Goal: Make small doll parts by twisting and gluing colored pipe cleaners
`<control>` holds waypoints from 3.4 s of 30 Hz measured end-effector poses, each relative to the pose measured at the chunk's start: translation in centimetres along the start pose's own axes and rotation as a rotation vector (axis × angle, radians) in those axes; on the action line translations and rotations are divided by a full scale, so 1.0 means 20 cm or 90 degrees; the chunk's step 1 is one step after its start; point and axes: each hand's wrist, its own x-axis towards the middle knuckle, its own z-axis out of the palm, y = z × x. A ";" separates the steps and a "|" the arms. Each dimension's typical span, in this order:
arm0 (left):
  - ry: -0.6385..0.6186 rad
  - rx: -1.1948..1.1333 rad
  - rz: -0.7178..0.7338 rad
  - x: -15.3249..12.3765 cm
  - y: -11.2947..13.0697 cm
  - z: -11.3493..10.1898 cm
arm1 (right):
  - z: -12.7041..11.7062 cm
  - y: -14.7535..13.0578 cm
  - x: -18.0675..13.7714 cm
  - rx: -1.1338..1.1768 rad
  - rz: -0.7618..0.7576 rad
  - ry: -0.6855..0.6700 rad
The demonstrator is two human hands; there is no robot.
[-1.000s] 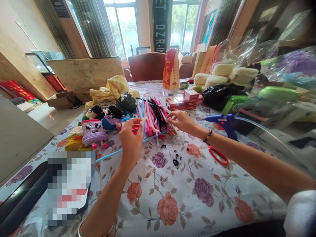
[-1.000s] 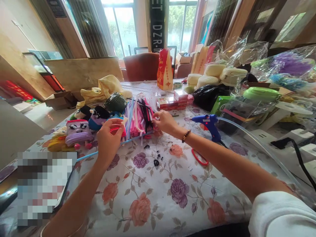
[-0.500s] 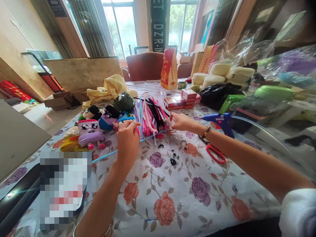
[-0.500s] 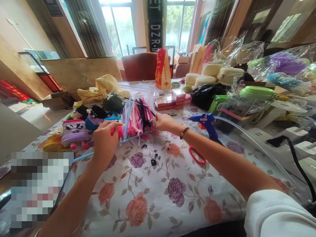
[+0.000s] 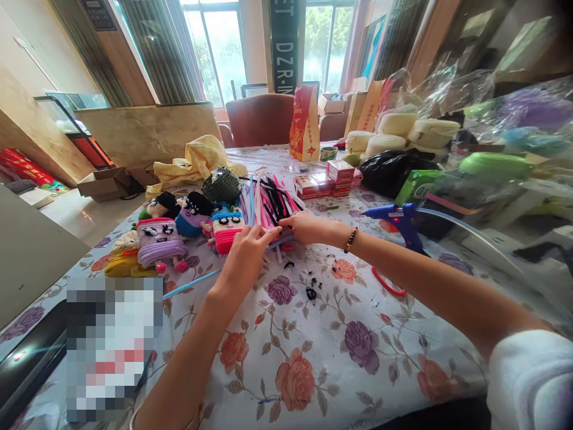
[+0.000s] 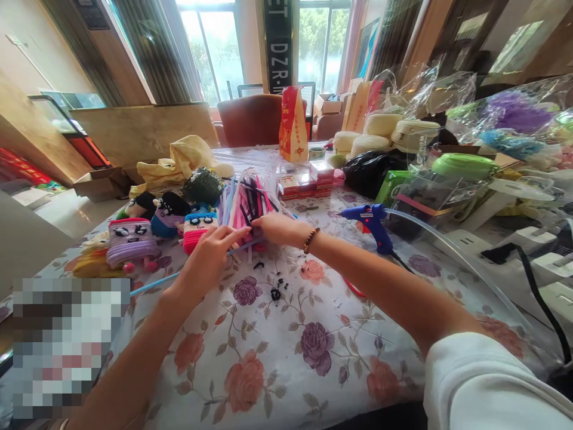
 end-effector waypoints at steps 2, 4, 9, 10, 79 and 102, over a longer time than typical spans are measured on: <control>-0.049 0.063 0.004 0.01 0.02 0.00 | -0.02 0.01 0.02 -0.008 -0.012 0.008; -0.071 0.122 -0.012 0.03 0.04 0.01 | -0.02 0.01 0.03 -0.017 -0.015 0.016; -0.117 0.211 -0.066 0.04 0.06 0.06 | -0.01 0.03 0.03 -0.017 -0.005 0.011; -0.122 0.220 -0.081 0.04 0.06 0.06 | 0.00 0.03 0.03 -0.019 -0.003 0.009; 0.270 -0.802 -0.321 0.01 0.05 0.05 | 0.01 -0.31 -0.41 0.136 -0.150 -0.143; 0.317 -0.588 -0.345 0.01 0.02 -0.01 | -0.09 -0.05 -0.20 0.192 0.196 0.119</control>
